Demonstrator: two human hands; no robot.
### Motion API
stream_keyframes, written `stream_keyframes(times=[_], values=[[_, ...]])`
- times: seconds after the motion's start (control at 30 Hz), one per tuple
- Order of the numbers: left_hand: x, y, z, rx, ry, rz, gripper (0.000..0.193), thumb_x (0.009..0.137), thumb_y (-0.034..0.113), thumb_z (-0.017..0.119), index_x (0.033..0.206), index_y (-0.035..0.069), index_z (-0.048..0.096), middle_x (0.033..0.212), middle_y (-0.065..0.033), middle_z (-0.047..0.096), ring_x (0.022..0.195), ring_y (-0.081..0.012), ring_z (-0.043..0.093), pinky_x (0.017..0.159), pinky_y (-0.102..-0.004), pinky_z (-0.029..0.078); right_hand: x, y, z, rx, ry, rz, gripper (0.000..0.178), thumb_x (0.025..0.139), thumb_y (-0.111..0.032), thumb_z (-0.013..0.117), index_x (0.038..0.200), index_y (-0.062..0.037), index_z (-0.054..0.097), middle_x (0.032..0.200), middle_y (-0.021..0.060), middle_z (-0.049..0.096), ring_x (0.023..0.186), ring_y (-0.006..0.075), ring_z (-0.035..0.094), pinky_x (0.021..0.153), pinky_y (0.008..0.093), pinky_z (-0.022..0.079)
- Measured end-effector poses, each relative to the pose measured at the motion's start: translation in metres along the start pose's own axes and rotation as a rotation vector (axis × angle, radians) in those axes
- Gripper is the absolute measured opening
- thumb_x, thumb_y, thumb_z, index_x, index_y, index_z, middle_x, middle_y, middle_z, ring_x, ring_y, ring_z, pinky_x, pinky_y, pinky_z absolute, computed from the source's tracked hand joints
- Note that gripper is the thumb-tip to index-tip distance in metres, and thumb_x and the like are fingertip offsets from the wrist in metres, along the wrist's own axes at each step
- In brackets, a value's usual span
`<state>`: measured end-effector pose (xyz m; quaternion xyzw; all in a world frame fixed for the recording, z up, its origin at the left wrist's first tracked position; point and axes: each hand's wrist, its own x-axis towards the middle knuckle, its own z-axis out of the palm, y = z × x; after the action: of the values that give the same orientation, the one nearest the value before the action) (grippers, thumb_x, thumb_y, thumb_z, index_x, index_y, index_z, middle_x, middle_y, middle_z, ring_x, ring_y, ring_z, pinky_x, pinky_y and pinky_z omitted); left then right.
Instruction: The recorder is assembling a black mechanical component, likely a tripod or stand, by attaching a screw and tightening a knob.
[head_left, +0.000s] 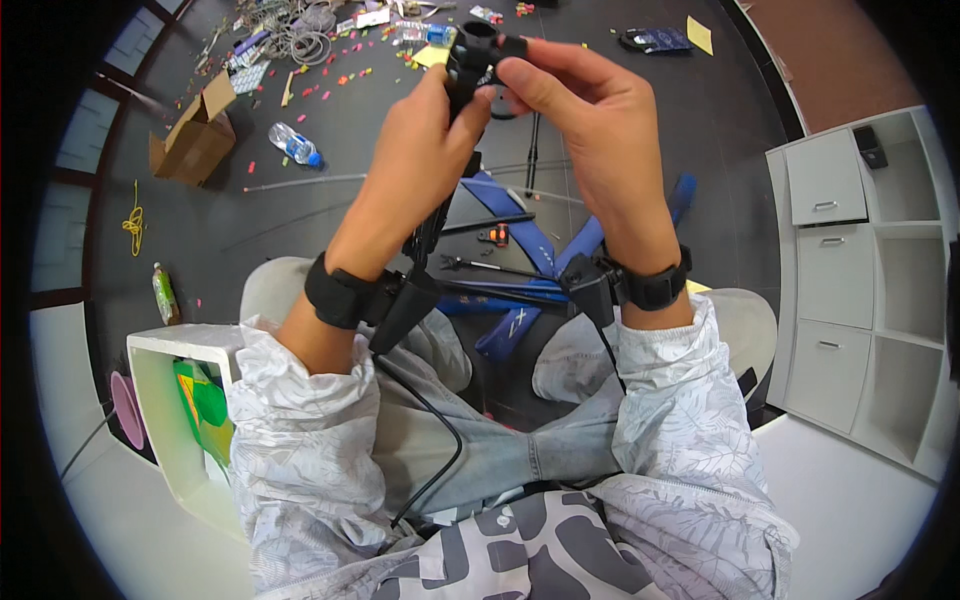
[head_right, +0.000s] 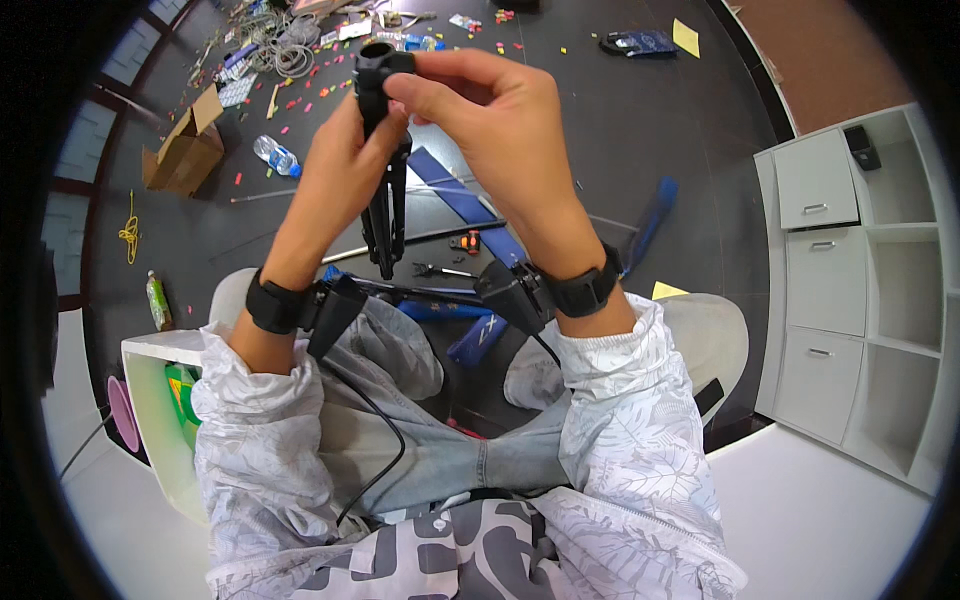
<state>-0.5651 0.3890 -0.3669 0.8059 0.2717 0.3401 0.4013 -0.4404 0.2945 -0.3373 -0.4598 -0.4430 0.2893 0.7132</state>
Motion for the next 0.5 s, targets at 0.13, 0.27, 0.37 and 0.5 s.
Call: stream_keyframes(times=[0.13, 0.27, 0.37, 0.5], values=[[0.003, -0.020, -0.005, -0.123, -0.003, -0.077, 0.030, 0.092, 0.028, 0.059, 0.094, -0.002, 0.057, 0.069, -0.0083, 0.061, 0.063, -0.0160, 0.058, 0.059, -0.0319, 0.046, 0.007, -0.007, -0.009, -0.067, -0.151, 0.042, 0.045, 0.088, -0.004, 0.064, 0.131, -0.0033, 0.048, 0.106, 0.0049, 0.058, 0.092, 0.0094, 0.058, 0.080, 0.0219, 0.047], [0.007, -0.011, -0.011, -0.148, -0.039, -0.146, 0.030, 0.092, 0.031, 0.059, 0.084, 0.002, 0.058, 0.072, -0.0016, 0.057, 0.073, -0.0106, 0.057, 0.067, -0.0270, 0.044, 0.024, 0.082, -0.080, -0.236, 0.027, 0.060, 0.022, 0.090, -0.020, 0.065, 0.104, -0.0037, 0.065, 0.083, 0.0038, 0.066, 0.070, 0.0079, 0.059, 0.061, 0.0209, 0.046], [0.005, -0.030, -0.025, -0.223, -0.029, -0.081, 0.030, 0.094, 0.032, 0.059, 0.081, 0.004, 0.058, 0.076, -0.0010, 0.056, 0.087, -0.0122, 0.061, 0.082, -0.0265, 0.043, -0.003, 0.178, -0.113, -0.385, 0.080, 0.471, 0.018, 0.090, -0.021, 0.062, 0.092, -0.0031, 0.065, 0.076, 0.0033, 0.065, 0.064, 0.0078, 0.057, 0.057, 0.0218, 0.045], [0.011, -0.026, -0.033, -0.304, -0.008, 0.000, 0.028, 0.094, 0.028, 0.058, 0.079, 0.004, 0.058, 0.077, -0.0023, 0.057, 0.092, -0.0154, 0.063, 0.088, -0.0270, 0.043, -0.090, 0.286, -0.126, -0.524, -0.083, 0.669, 0.020, 0.086, -0.022, 0.062, 0.091, -0.0024, 0.066, 0.078, 0.0093, 0.067, 0.070, 0.0178, 0.064, 0.063, 0.0315, 0.051]])
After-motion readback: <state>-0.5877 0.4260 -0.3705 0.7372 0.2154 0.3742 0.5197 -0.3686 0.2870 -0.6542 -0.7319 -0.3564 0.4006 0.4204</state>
